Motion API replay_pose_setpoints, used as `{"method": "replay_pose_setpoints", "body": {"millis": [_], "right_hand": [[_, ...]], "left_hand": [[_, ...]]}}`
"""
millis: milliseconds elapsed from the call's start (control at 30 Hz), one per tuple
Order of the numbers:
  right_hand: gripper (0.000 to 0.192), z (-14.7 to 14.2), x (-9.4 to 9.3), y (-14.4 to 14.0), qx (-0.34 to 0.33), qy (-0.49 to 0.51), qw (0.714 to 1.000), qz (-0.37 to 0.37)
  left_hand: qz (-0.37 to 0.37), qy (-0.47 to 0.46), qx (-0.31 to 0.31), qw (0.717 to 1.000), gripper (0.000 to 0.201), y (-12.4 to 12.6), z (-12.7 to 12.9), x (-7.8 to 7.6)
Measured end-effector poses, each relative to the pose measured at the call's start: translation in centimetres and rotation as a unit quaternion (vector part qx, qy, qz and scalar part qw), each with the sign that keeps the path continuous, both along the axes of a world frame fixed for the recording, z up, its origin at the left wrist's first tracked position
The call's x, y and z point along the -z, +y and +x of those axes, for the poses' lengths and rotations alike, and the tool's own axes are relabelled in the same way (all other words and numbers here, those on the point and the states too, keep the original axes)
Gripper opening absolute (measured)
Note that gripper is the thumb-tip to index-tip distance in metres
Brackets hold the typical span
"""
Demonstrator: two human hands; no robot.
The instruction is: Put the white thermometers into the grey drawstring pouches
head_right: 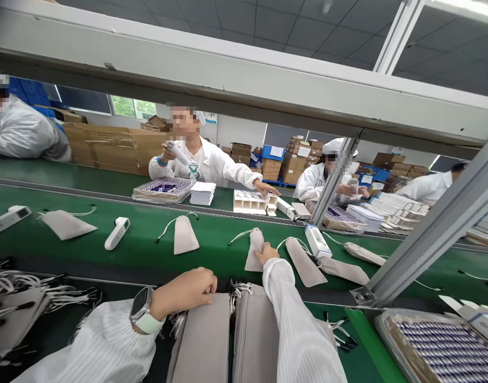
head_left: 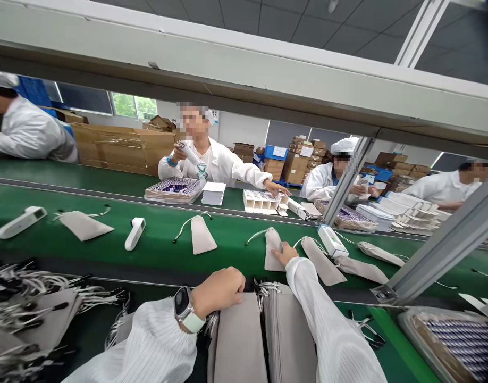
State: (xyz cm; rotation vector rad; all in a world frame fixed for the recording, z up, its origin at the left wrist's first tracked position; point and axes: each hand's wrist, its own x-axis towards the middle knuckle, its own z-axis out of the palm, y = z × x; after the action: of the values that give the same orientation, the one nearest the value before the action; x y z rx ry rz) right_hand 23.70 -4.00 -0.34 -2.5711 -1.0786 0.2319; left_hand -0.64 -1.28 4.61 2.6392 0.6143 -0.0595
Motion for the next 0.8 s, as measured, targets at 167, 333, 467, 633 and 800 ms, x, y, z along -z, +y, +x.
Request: {"method": "replay_pose_setpoints", "body": {"millis": [167, 333, 467, 633, 800], "right_hand": [[0.052, -0.5, -0.6, -0.3, 0.005, -0.027, 1.000, -0.012], [0.035, -4.2, -4.0, -1.1, -0.256, 0.077, 0.963, -0.012], [0.032, -7.1, -5.3, -2.1, -0.511, 0.240, 0.822, -0.075], [0.033, -7.8, -4.9, -2.0, -0.515, 0.249, 0.816, -0.085], [0.034, -7.5, -4.5, -1.6, -0.503, 0.368, 0.782, -0.013]], "left_hand": [[-0.005, 0.026, 0.009, 1.000, 0.022, -0.4, -0.4, -1.0], [0.031, 0.045, 0.007, 0.998, 0.026, -0.3, -0.4, -1.1], [0.048, 0.031, 0.003, 0.998, 0.026, -0.1, -0.4, -0.9], [0.019, 0.028, 0.018, 0.999, 0.027, 0.4, -0.4, -0.8], [-0.045, -0.035, 0.075, 0.996, 0.032, 1.2, -1.0, -2.0]]}}
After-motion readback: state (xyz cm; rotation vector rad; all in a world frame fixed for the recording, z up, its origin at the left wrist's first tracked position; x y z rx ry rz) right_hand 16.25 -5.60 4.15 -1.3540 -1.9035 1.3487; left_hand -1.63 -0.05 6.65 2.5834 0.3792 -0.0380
